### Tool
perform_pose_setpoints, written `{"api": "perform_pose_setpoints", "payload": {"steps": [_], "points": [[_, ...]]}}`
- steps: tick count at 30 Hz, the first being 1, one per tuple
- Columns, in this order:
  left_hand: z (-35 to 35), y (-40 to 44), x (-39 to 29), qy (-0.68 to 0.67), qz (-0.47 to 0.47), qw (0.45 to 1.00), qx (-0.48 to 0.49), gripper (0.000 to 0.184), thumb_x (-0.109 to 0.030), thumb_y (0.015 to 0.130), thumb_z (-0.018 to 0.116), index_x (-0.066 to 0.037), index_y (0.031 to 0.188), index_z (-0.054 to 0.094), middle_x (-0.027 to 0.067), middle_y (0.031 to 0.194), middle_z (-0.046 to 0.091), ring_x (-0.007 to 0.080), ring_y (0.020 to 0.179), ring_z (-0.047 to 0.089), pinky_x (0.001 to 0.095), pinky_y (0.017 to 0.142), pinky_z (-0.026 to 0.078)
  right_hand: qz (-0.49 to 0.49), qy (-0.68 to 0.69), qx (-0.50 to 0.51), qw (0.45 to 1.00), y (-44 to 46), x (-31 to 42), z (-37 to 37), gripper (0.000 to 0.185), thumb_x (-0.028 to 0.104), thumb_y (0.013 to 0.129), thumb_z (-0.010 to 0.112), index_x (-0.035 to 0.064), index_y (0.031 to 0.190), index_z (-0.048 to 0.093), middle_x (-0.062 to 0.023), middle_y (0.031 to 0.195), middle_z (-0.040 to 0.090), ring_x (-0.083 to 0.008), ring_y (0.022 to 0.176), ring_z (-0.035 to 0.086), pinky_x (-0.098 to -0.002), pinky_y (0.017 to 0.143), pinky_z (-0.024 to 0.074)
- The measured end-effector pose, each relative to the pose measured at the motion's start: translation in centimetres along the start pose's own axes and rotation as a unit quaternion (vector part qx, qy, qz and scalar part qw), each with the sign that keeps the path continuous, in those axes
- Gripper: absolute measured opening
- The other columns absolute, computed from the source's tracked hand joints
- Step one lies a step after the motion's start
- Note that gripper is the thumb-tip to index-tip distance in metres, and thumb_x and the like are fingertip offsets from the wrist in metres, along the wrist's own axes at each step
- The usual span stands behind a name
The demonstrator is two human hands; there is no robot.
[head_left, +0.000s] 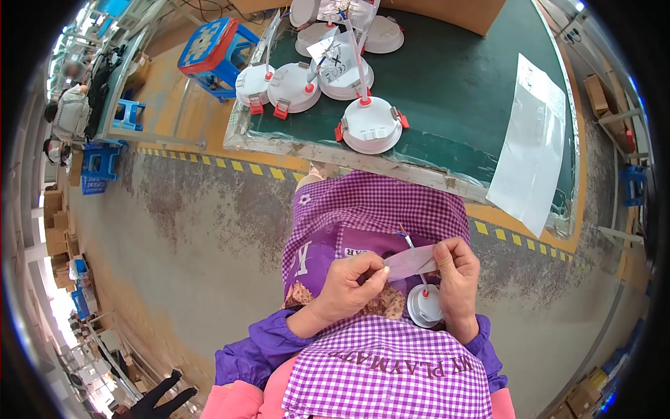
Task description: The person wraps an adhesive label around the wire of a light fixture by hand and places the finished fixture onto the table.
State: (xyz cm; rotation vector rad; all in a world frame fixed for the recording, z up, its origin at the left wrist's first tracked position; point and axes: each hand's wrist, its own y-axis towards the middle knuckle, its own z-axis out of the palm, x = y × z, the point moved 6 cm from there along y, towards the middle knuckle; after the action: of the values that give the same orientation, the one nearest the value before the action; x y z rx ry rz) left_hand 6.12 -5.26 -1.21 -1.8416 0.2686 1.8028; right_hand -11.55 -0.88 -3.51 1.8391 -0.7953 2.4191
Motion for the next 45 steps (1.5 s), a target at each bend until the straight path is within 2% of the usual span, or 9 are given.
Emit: {"api": "perform_pose_setpoints", "payload": {"steps": [8, 11, 17, 29, 35, 38, 39, 43, 45], "points": [[-0.7, 0.0, 0.0, 0.051, 0.052, 0.997, 0.01, 0.01, -0.006, 0.089, 0.056, 0.0, 0.08, 0.057, -0.003, 0.066, 0.051, 0.0026, 0.056, 0.045, 0.0202, 0.049, 0.035, -0.005, -0.002, -0.016, 1.0, 0.7, -0.4, -1.4, 0.018, 0.019, 0.091, 0.059, 0.0021, 0.086, 0.057, 0.0006, 0.075, 0.059, -0.0047, 0.064, 0.054, -0.0192, 0.058, 0.045], [-1.0, -0.1, 0.5, 0.035, -0.004, 0.999, 0.008, 0.009, -0.006, 0.086, 0.059, -0.001, 0.078, 0.056, -0.0002, 0.068, 0.054, 0.0055, 0.059, 0.045, 0.022, 0.053, 0.036, -0.003, -0.01, -0.015, 1.0, 1.0, -0.2, -1.7, 0.018, 0.019, 0.091, 0.06, 0.0022, 0.086, 0.057, 0.0009, 0.073, 0.059, -0.0045, 0.063, 0.053, -0.0189, 0.058, 0.0439], [-1.1, 0.0, 0.6, 0.029, 0.026, 0.999, 0.014, 0.009, -0.005, 0.088, 0.056, 0.0, 0.081, 0.057, -0.0027, 0.067, 0.052, 0.0026, 0.056, 0.044, 0.0201, 0.049, 0.035, -0.015, -0.016, -0.016, 1.0, 1.2, 0.4, -2.2, 0.018, 0.018, 0.091, 0.06, 0.0017, 0.084, 0.057, 0.0013, 0.071, 0.058, -0.0047, 0.061, 0.052, -0.0186, 0.057, 0.0424], [-0.5, -0.2, -0.3, 0.03, 0.063, 0.996, 0.055, 0.007, -0.004, 0.087, 0.056, 0.001, 0.083, 0.057, 0.0021, 0.07, 0.052, 0.008, 0.059, 0.047, 0.0236, 0.053, 0.037, -0.044, 0.009, 0.009, 0.999, 0.7, 2.1, -1.6, 0.014, 0.013, 0.091, 0.059, 0.0003, 0.085, 0.057, 0.0012, 0.076, 0.057, -0.0036, 0.067, 0.05, -0.018, 0.061, 0.0404], [-0.4, -0.4, -0.6, -0.052, 0.116, 0.985, 0.119, 0.024, -0.019, 0.096, 0.046, 0.0, 0.088, 0.059, 0.0032, 0.078, 0.057, 0.009, 0.064, 0.05, 0.0243, 0.057, 0.04, -0.065, 0.031, 0.043, 0.996, 0.4, 2.6, -1.2, 0.013, 0.011, 0.091, 0.058, -0.0005, 0.086, 0.056, -0.0057, 0.086, 0.064, -0.0071, 0.074, 0.055, -0.021, 0.068, 0.0445], [-1.2, 0.1, 2.0, -0.108, -0.008, 0.993, 0.057, 0.031, -0.025, 0.1, 0.04, -0.002, 0.095, 0.059, 0.0032, 0.084, 0.059, 0.0085, 0.065, 0.051, 0.0238, 0.059, 0.042, -0.066, 0.047, 0.058, 0.995, 0.3, 2.7, -1.0, 0.014, 0.011, 0.092, 0.058, -0.0006, 0.085, 0.056, -0.0086, 0.089, 0.065, -0.0083, 0.076, 0.057, -0.0222, 0.07, 0.0456], [-1.3, 0.7, 3.0, -0.068, -0.07, 0.993, 0.061, 0.033, -0.025, 0.1, 0.039, 0.001, 0.108, 0.057, 0.0071, 0.094, 0.062, 0.0109, 0.075, 0.056, 0.0243, 0.068, 0.045, -0.061, 0.052, 0.059, 0.995, 0.3, 2.7, -0.9, 0.014, 0.011, 0.092, 0.057, -0.0007, 0.085, 0.056, -0.0089, 0.09, 0.065, -0.0084, 0.076, 0.057, -0.0224, 0.07, 0.0456], [1.6, 2.9, 2.2, -0.181, -0.13, 0.968, 0.115, 0.035, -0.023, 0.1, 0.04, 0.0, 0.123, 0.051, 0.0051, 0.106, 0.059, 0.0124, 0.096, 0.056, 0.0234, 0.083, 0.045, -0.053, 0.065, 0.056, 0.995, 0.3, 2.7, -0.7, 0.014, 0.012, 0.092, 0.057, -0.0007, 0.085, 0.056, -0.0089, 0.089, 0.065, -0.0087, 0.077, 0.057, -0.0228, 0.07, 0.0458], [3.2, 3.2, 2.6, -0.278, -0.171, 0.932, 0.156, 0.035, -0.023, 0.099, 0.041, 0.0, 0.123, 0.051, 0.0048, 0.106, 0.059, 0.0121, 0.098, 0.056, 0.0237, 0.085, 0.045, -0.059, 0.064, 0.049, 0.995, 0.2, 2.9, -0.9, 0.014, 0.012, 0.092, 0.057, -0.0008, 0.085, 0.056, -0.0084, 0.089, 0.064, -0.0085, 0.077, 0.056, -0.0225, 0.07, 0.0454]]}}
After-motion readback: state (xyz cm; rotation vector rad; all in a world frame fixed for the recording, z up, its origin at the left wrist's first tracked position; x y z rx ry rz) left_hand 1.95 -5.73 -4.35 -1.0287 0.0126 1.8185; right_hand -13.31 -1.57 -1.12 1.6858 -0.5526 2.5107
